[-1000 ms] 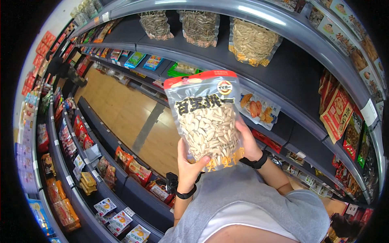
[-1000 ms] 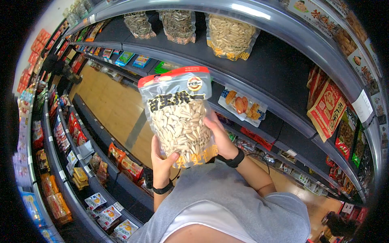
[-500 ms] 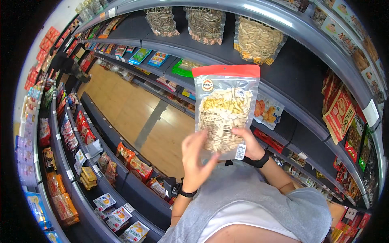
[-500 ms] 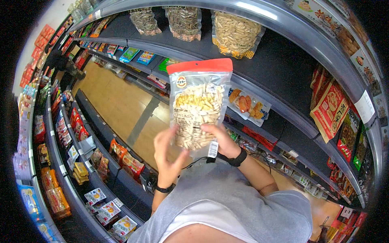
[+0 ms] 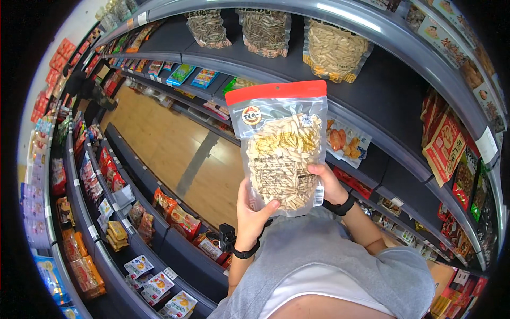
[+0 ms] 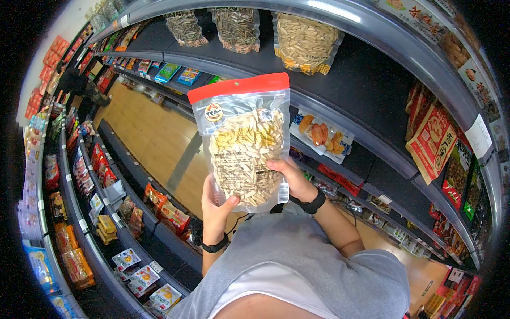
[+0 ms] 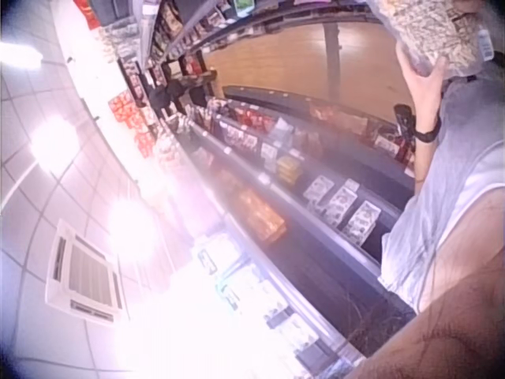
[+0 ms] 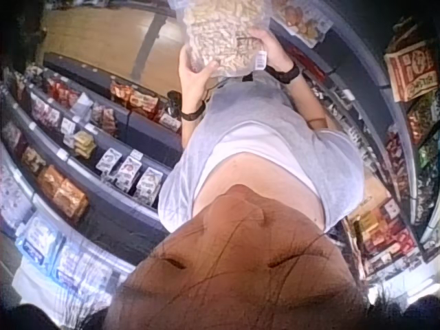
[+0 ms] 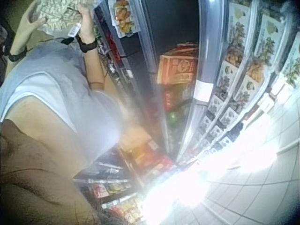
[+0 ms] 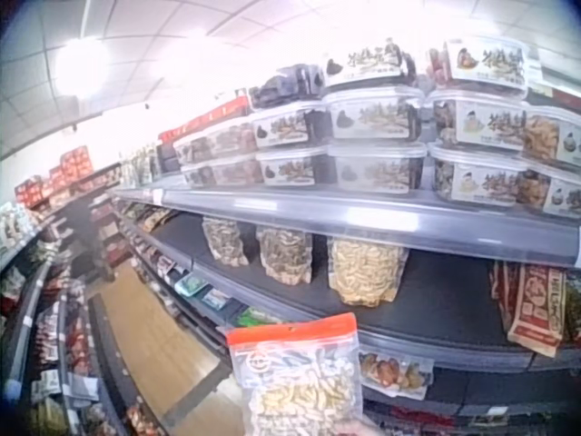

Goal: Browsing and examining various packaged snacks and sweets in supermarket aisles.

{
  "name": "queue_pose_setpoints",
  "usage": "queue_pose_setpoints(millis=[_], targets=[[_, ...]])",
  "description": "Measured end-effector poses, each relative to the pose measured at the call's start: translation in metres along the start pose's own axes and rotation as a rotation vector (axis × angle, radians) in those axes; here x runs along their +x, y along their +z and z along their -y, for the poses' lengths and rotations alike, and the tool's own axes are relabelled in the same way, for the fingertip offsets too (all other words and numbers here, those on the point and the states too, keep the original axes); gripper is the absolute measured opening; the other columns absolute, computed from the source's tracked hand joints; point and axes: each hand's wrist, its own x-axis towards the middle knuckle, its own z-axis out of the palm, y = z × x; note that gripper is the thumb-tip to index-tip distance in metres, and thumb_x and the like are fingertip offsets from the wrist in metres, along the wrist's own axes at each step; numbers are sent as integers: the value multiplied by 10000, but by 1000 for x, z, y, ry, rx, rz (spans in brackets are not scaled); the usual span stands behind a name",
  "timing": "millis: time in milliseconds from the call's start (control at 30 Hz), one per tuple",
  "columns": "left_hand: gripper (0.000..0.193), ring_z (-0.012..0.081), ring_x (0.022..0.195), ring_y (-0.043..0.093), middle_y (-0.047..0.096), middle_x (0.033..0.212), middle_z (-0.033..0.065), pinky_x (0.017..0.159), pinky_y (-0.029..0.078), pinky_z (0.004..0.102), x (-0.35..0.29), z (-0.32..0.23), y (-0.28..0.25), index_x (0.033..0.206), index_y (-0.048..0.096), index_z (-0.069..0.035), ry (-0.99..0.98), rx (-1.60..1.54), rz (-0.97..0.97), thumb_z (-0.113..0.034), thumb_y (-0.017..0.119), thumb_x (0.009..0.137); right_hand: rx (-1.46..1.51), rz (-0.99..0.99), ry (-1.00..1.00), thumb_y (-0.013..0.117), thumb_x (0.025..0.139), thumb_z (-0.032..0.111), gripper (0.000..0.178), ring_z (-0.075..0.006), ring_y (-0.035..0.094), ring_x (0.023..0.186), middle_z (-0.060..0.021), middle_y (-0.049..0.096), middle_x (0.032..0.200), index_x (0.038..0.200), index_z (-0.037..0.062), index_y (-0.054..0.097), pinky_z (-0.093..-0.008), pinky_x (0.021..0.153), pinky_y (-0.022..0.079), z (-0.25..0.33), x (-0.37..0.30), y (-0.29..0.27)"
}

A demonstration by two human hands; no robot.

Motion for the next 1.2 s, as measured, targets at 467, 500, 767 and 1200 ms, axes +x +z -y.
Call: queue_pose_setpoints(millis=[467, 500, 767, 1200], targets=[[618, 151, 981, 446, 456, 1073, 102, 853, 352, 273, 1, 5, -3, 1141, 320, 32, 6, 56, -39, -12, 675, 637, -68, -30, 5, 467, 778, 251, 489, -158, 456, 1010, -110, 463, 1127, 1155, -44, 367, -272, 875, 342, -4, 1, -2], [616, 151, 979, 447, 458, 1070, 102, 852, 354, 273, 1, 6, -3, 1139, 321, 32, 9, 56, -40, -12, 675, 637, -60, -33, 7, 467, 777, 250, 489, -159, 457, 1009, -111, 464, 1126, 1155, -44, 367, -272, 874, 343, -5, 2, -2], [599, 149, 965, 455, 471, 1048, 102, 841, 361, 268, 4, 6, -2, 1127, 328, 33, -6, 59, -38, -23, 674, 640, -59, -38, -12, 467, 770, 236, 488, -164, 458, 1007, -113, 463, 1125, 1156, -45, 363, -271, 871, 346, -3, 3, -3], [594, 151, 969, 453, 464, 1060, 104, 847, 363, 270, 4, 5, -1, 1135, 326, 37, -17, 40, -55, -2, 661, 645, -78, -38, -25, 475, 777, 235, 509, -167, 443, 1025, -109, 443, 1146, 1183, -34, 329, -282, 880, 341, -1, 5, 0]])
